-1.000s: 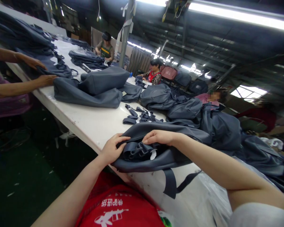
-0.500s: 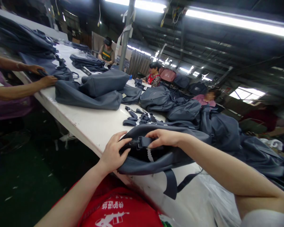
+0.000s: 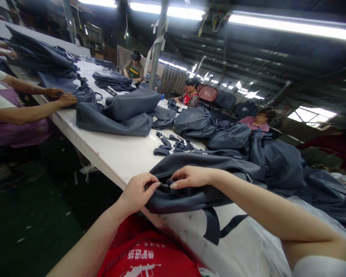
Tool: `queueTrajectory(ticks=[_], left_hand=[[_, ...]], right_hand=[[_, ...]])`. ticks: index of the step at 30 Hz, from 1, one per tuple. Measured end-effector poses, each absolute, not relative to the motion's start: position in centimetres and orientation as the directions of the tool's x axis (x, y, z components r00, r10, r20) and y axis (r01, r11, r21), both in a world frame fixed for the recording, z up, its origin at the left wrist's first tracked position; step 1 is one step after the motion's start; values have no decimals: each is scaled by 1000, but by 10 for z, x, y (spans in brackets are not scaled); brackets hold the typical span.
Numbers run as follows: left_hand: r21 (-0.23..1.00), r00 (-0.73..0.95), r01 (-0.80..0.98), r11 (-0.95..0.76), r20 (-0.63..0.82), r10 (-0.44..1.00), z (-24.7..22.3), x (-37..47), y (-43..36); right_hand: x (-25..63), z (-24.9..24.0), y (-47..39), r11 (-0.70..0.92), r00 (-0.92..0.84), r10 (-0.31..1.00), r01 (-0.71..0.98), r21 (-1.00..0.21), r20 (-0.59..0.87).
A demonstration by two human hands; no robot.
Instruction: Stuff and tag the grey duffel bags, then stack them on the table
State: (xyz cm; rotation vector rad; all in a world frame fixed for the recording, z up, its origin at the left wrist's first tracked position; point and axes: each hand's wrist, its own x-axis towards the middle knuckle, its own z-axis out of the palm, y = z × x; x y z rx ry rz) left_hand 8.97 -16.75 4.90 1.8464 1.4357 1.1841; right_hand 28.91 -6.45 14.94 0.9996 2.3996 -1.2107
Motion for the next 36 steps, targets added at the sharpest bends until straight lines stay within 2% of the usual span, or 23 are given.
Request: queueTrajectory(ticks=[2,4,6,8,10,12,16,18,20,23,25,27,28,30,33,36], left_hand=[[884,0,420,-205,226,974,48,89,-170],[957,-95,284,-56,86,992,44,89,-171],[990,-147,115,76,-59,987,38,90,-172],[988,-134,-5,154,-154,979,34,90,-172],[982,-111,-47,183,-187,976,31,86,-172],[986,-177,-40,161,-166,970,25,77,-170],[973,-462,217,74,35,886,-5,53,-164],[940,-445,320,113,44,895,-23,46,-162],[948,-365,275,163,-54,930,-36,46,-161],[979,-276,79,186,-158,948,-40,53,-162],[984,-245,-24,177,-178,953,-36,58,-165],[987,-250,-52,150,-159,955,-31,61,-169],[992,-277,-21,126,-126,952,-29,63,-172],[986,-356,161,53,8,935,-26,67,-178],[841,-365,538,-61,297,882,-25,75,-187],[726,-323,679,-108,428,844,-26,82,-191]], right_hand=[[278,150,-75,681,-781,476,618,-393,-404],[266,145,-86,831,-852,465,514,-213,-242],[254,138,-96,897,-898,422,434,-87,-124],[243,129,-103,913,-910,404,407,-14,-93],[235,122,-106,919,-911,395,393,41,-116],[229,117,-107,926,-914,377,368,85,-150],[224,115,-101,919,-901,395,392,54,-179],[224,115,-96,911,-894,405,413,-1,-193],[223,113,-91,914,-898,384,402,-46,-213],[221,107,-84,923,-909,349,375,-82,-230],[218,103,-80,926,-911,335,365,-96,-240],[214,101,-77,926,-910,328,363,-105,-253],[212,101,-76,926,-909,326,363,-108,-261],[208,100,-75,928,-907,315,356,-109,-278],[201,98,-76,938,-900,300,339,-76,-316],[194,93,-80,944,-868,301,329,-2,-396]])
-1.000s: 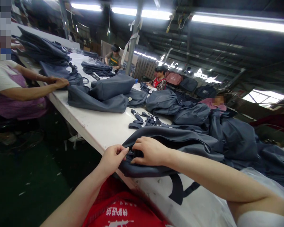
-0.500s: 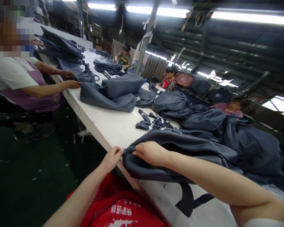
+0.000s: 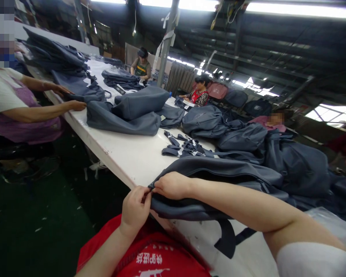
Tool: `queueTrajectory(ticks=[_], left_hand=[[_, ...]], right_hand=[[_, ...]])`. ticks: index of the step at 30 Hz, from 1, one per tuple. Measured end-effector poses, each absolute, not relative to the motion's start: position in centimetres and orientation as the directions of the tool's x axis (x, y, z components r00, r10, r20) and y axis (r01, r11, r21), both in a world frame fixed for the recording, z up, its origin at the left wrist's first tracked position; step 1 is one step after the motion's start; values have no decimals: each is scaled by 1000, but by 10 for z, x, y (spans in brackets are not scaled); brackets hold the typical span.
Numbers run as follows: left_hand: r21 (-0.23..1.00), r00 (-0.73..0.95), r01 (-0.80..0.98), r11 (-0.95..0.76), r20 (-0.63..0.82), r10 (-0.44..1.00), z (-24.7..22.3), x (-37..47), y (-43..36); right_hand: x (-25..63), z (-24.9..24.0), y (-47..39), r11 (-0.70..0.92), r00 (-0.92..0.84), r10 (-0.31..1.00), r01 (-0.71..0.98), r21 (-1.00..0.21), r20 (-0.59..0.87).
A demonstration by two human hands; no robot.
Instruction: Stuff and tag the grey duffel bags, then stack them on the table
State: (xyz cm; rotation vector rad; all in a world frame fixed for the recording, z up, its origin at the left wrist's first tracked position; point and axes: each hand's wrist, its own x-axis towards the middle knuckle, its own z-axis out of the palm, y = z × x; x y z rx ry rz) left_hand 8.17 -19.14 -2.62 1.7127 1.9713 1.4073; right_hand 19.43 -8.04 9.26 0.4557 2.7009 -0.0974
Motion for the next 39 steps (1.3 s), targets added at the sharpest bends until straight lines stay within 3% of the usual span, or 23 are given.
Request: queueTrajectory(ticks=[3,7,9,13,16,18,22,24,29,34,39], left_hand=[[707,-327,700,-102,444,835,-29,84,-192],[704,-271,691,-165,464,844,-25,74,-192],[705,-273,683,-190,489,829,-18,64,-188],[618,-212,747,-244,570,794,10,56,-161],[527,-88,786,-325,615,783,39,74,-126],[510,-15,783,-355,586,810,57,95,-102],[529,178,761,-375,385,906,79,139,-72],[523,187,772,-361,356,916,83,154,-70],[474,-6,826,-305,548,836,82,167,-92],[386,-18,861,-330,673,740,81,170,-115],[297,-16,906,-301,735,678,74,167,-112]], right_hand=[[191,95,-86,929,-814,341,368,37,-470],[217,127,-93,871,-791,403,486,-71,-461],[246,145,-98,836,-796,480,543,-85,-369],[309,156,-108,647,-632,763,752,127,-136],[334,146,-111,491,-502,865,852,181,14],[340,140,-112,474,-480,877,868,148,8],[349,137,-119,578,-557,775,816,-20,-299],[357,136,-127,614,-611,708,780,-117,-355],[379,130,-150,633,-669,710,743,-218,-218],[385,119,-168,647,-696,697,714,-267,-173],[399,117,-179,678,-711,702,681,-275,-31]])
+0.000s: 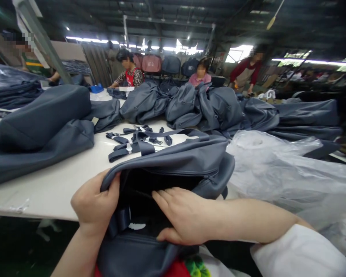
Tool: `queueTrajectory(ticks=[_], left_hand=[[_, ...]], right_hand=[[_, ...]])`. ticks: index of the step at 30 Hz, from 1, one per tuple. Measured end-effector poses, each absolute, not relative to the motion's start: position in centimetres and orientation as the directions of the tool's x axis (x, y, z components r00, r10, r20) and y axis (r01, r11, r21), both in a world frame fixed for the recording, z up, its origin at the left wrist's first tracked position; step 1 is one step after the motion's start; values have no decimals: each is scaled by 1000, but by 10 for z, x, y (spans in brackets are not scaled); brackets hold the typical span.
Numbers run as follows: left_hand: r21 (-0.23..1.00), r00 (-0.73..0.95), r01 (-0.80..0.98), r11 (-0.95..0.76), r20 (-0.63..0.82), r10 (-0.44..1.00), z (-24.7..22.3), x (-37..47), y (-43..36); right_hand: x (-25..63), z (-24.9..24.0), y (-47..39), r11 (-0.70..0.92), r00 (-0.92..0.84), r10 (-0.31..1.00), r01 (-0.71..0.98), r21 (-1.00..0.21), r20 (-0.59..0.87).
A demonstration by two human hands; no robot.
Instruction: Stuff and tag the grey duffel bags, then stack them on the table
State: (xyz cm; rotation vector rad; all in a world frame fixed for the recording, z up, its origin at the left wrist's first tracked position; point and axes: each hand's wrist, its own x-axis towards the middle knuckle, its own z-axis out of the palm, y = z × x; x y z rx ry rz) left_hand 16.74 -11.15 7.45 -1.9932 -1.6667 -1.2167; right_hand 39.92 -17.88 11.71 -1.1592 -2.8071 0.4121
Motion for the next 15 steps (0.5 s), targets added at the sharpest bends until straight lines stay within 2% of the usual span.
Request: queueTrajectory(ticks=[3,5,7,10,12,15], left_hand=[[218,62,938,-268,657,751,75,160,-96],[170,106,949,-265,620,778,85,159,-87],[151,152,930,-335,672,725,103,168,-83],[92,332,804,-588,751,571,137,205,-81],[50,502,681,-730,695,515,157,240,-79],[24,643,625,-780,550,532,176,295,-64]], right_hand=[[434,131,-173,649,-632,759,716,-256,157],[468,137,-161,548,-438,814,796,-256,382],[504,136,-142,419,-208,813,857,-299,544],[541,122,-114,372,-103,819,845,-385,564],[549,114,-103,404,-123,815,821,-404,567],[545,109,-101,425,-130,791,819,-385,597]])
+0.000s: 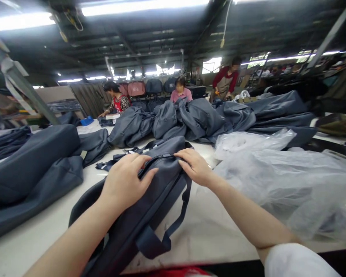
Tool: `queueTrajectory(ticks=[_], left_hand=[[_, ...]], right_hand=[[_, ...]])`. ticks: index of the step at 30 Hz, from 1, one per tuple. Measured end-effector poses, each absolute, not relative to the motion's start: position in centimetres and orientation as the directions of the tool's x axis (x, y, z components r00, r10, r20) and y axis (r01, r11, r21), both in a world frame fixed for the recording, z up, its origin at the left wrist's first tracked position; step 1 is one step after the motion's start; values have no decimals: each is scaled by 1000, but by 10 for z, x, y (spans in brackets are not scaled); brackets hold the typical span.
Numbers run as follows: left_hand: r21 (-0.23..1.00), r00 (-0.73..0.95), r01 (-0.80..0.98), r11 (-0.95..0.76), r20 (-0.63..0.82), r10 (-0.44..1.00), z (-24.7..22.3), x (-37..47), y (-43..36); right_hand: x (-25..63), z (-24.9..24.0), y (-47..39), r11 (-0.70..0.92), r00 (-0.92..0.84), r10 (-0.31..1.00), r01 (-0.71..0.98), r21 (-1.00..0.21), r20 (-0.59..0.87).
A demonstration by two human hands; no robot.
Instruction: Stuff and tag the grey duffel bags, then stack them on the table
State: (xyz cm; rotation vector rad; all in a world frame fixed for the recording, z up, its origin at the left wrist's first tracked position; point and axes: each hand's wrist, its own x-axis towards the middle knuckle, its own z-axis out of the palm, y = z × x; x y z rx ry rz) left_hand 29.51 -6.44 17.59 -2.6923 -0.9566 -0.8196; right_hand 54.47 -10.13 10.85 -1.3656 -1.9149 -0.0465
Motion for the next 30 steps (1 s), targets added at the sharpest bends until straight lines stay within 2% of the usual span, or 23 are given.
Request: queueTrajectory(ticks=[5,10,14,17,23,27,30], left_hand=[[8,737,652,-758,230,636,190,356,-34],[-75,883,468,-881,8,469,206,371,-30],[-116,920,359,-926,-121,372,212,369,-34],[-93,906,406,-909,-93,414,209,365,-39],[-30,840,535,-844,119,529,196,356,-44],[210,782,568,-796,162,601,198,349,-43],[401,739,578,-711,113,664,203,339,-44]], right_hand=[[541,106,-108,432,-120,776,816,-383,619],[548,98,-108,464,-150,763,805,-370,629],[550,94,-107,486,-183,758,799,-355,626],[552,91,-107,495,-182,745,796,-348,642],[547,92,-110,475,-144,729,811,-342,670],[529,102,-112,486,-137,696,812,-322,705],[514,105,-108,473,-148,647,848,-241,748]])
